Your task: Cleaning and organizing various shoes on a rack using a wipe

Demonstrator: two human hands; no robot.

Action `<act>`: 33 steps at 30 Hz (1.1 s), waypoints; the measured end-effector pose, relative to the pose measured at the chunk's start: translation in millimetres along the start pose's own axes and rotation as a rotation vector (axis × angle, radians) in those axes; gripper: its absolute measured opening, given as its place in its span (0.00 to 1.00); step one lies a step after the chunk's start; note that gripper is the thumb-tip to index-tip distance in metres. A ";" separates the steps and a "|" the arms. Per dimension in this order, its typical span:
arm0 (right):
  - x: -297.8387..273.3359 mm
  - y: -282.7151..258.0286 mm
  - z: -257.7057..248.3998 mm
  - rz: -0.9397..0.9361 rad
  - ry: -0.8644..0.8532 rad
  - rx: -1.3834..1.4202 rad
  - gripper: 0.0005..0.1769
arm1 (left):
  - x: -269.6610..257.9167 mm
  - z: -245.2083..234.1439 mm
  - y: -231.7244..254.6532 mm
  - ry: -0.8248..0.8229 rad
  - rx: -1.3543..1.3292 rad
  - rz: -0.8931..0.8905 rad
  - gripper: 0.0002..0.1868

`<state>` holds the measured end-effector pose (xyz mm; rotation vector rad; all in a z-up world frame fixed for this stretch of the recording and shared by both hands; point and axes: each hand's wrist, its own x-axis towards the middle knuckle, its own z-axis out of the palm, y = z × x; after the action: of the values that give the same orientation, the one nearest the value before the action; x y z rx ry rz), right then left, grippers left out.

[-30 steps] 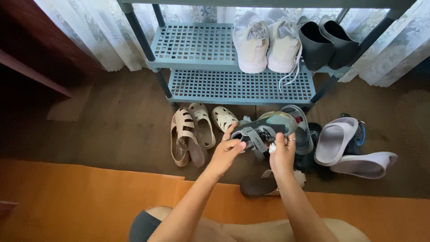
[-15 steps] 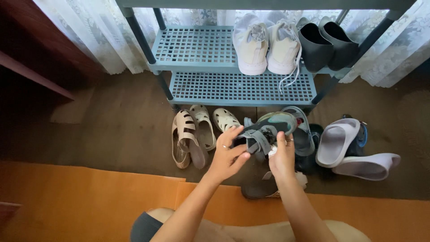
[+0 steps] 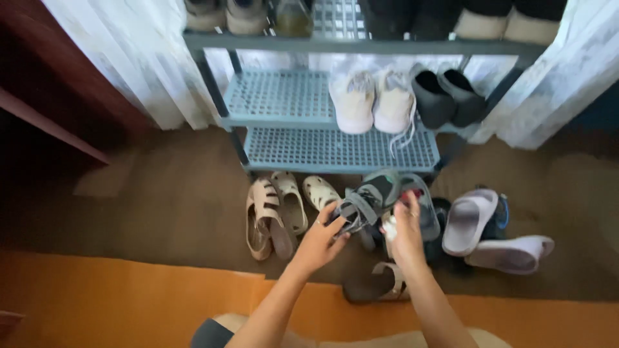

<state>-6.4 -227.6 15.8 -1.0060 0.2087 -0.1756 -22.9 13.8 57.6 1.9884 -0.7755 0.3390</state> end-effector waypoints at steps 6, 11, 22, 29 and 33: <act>-75.3 -30.9 -15.0 -0.086 -0.018 -0.585 0.33 | 21.5 -21.3 5.0 0.203 0.086 -0.191 0.24; -76.3 58.7 -107.6 -0.058 -0.082 -0.864 0.30 | 93.8 -82.4 53.2 0.304 0.245 -0.173 0.31; -45.0 107.0 -110.6 0.134 -0.230 -0.840 0.18 | 299.1 -151.5 66.2 0.587 0.397 0.092 0.34; -49.8 87.1 -93.1 0.141 -0.208 -0.918 0.17 | 360.5 -132.3 36.6 0.634 0.529 0.068 0.36; -48.2 88.3 -92.6 0.155 -0.241 -0.847 0.16 | 368.5 -120.1 25.6 0.618 0.515 0.055 0.36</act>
<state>-72.1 -245.4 -102.8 -1.8309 0.1368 0.1991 249.9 -34.4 329.8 2.1396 -0.3583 1.2169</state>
